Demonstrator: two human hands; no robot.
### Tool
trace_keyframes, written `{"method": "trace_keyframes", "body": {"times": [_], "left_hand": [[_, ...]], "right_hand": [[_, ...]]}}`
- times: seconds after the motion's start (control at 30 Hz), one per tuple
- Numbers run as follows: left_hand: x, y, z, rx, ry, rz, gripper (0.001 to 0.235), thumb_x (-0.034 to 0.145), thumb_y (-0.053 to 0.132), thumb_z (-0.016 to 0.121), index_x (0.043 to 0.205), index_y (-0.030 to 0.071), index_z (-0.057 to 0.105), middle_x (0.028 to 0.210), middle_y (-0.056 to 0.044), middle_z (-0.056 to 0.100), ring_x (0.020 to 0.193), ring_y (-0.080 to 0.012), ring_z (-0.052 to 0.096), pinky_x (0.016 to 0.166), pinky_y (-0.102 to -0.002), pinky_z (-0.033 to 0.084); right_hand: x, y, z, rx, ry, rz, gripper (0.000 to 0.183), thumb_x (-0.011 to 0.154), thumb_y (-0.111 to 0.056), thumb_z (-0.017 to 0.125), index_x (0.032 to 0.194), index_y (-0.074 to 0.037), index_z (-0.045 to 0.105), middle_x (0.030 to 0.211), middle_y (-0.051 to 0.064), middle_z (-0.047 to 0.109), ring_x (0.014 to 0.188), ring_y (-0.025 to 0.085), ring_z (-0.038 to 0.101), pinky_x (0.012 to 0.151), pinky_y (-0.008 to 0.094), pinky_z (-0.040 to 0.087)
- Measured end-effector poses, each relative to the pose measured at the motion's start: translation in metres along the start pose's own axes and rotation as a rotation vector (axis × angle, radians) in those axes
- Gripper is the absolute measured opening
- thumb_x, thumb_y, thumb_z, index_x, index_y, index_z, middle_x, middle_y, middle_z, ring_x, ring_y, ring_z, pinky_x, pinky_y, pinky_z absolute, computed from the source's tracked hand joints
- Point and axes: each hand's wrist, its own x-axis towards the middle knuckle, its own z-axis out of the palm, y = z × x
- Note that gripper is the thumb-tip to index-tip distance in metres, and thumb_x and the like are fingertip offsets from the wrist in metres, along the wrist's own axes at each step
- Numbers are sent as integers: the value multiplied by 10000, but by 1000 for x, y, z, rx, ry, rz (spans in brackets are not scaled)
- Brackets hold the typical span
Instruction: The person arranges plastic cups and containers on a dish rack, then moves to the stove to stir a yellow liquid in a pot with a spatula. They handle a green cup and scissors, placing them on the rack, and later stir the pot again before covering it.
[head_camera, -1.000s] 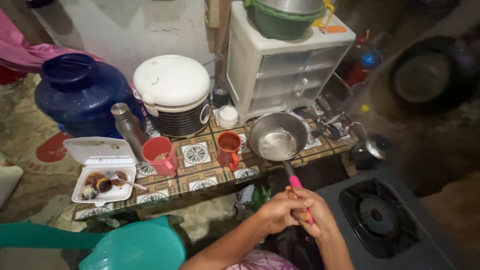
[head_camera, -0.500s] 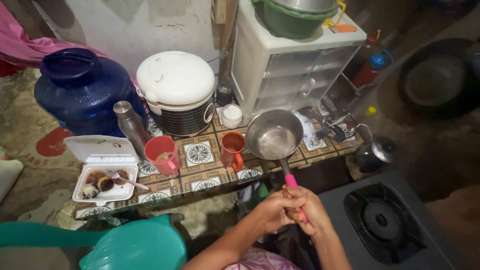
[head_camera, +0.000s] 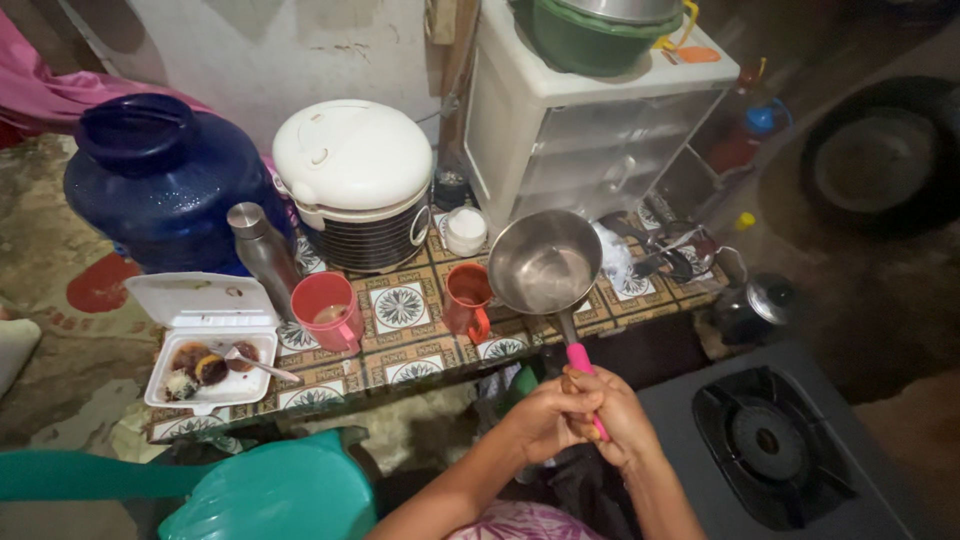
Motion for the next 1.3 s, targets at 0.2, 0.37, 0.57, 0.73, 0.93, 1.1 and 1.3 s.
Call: {"method": "trace_keyframes", "body": {"times": [0.2,0.37,0.57,0.73,0.93,1.1,1.3], "left_hand": [[-1,0,-13,0,6,-5,122,982,120,719,1075,95,646,895,-22,705,777,-142,698,764,-347,587],[1,-3,-28,-52,-7,6,79,989,104,719,1028,107,650,845,-6,687,745,-128,677,723,-325,562],[-1,-3,-35,-104,-29,14,88,995,96,718,1036,111,642,829,0,677,746,-131,673,719,-325,552],[-2,0,-35,-103,-48,6,113,983,114,716,1066,105,639,844,-18,666,765,-150,666,736,-333,553],[-2,1,-38,-157,-100,3,148,980,112,730,1089,89,632,813,-6,622,759,-160,643,713,-350,540],[-2,0,-42,-141,-47,-2,165,935,120,726,1076,113,640,801,-5,623,735,-160,637,686,-363,531],[-1,-1,-46,-170,-144,21,124,975,111,733,1033,67,633,730,-10,586,701,-170,619,709,-372,544]], "right_hand": [[5,4,7,-16,60,-4,206,998,-133,565,831,-16,590,563,18,509,375,69,434,301,221,298],[10,8,7,-78,64,-20,206,989,-136,576,818,-22,580,559,36,524,369,93,459,302,245,328],[16,14,6,-113,108,-50,156,970,-102,573,841,-17,591,609,41,563,420,96,510,333,249,371],[19,17,7,-119,153,-45,122,964,-103,579,869,-28,590,608,33,560,415,89,502,322,245,364],[20,19,12,-163,190,-46,121,969,-126,576,888,-36,570,576,32,536,389,95,477,303,248,341],[19,20,18,-202,242,-30,119,972,-135,566,892,-49,550,552,40,523,374,106,461,295,259,311],[15,16,25,-287,232,-48,154,990,-152,547,887,-37,545,516,52,505,342,126,450,300,268,323]]}}
